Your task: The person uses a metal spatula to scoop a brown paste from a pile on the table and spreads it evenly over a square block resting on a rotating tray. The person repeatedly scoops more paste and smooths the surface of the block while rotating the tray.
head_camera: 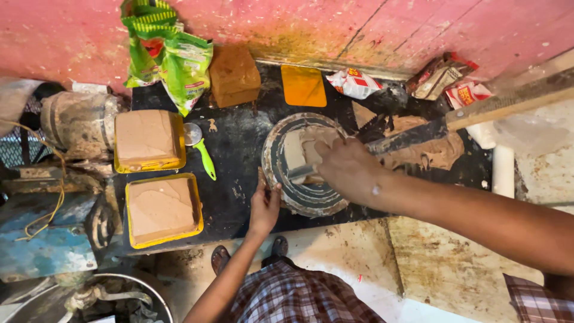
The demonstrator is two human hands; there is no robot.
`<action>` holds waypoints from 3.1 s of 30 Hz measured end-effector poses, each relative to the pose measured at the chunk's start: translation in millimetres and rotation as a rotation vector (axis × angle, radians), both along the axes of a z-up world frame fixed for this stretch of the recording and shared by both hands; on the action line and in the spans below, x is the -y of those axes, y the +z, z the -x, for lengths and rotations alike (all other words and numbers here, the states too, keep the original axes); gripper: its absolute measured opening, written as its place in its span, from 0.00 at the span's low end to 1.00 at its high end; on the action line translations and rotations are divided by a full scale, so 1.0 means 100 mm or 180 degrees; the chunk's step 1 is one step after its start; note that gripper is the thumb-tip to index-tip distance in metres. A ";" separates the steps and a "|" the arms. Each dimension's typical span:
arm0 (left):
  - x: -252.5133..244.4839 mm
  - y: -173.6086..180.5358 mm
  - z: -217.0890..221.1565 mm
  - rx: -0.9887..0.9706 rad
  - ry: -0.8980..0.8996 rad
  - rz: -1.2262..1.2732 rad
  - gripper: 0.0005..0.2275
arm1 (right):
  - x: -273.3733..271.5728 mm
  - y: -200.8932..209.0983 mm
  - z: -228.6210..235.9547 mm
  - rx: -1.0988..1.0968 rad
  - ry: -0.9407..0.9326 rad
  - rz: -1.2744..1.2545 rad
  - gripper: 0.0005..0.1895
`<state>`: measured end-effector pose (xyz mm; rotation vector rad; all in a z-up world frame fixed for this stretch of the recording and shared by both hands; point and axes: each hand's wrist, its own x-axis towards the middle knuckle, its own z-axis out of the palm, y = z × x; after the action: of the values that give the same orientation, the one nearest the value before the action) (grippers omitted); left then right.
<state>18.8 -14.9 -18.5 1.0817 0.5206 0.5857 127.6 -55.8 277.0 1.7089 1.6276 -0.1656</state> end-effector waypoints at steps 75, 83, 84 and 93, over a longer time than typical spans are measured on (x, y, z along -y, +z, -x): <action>0.31 -0.26 -0.02 0.0273 0.0211 0.0486 0.31 | 0.04 -0.06 -0.19 0.0585 0.1203 -0.0969 0.08; 0.13 -0.29 -0.04 -0.0111 0.0134 0.0396 0.28 | 0.10 -0.06 -0.44 -0.0824 0.0274 -0.1094 0.08; 0.07 -0.30 -0.06 -0.0179 0.0133 0.0338 0.28 | 0.20 -0.03 -0.47 -0.0898 0.0103 -0.0987 0.06; -0.14 -0.12 0.01 -0.0500 0.0556 -0.0151 0.18 | 2.24 -1.04 -1.11 -0.1619 -0.1966 -0.3044 0.20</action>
<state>17.9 -1.1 -30.7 1.1401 0.7467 0.6715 238.3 -279.9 173.1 3.0968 1.5567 -0.1269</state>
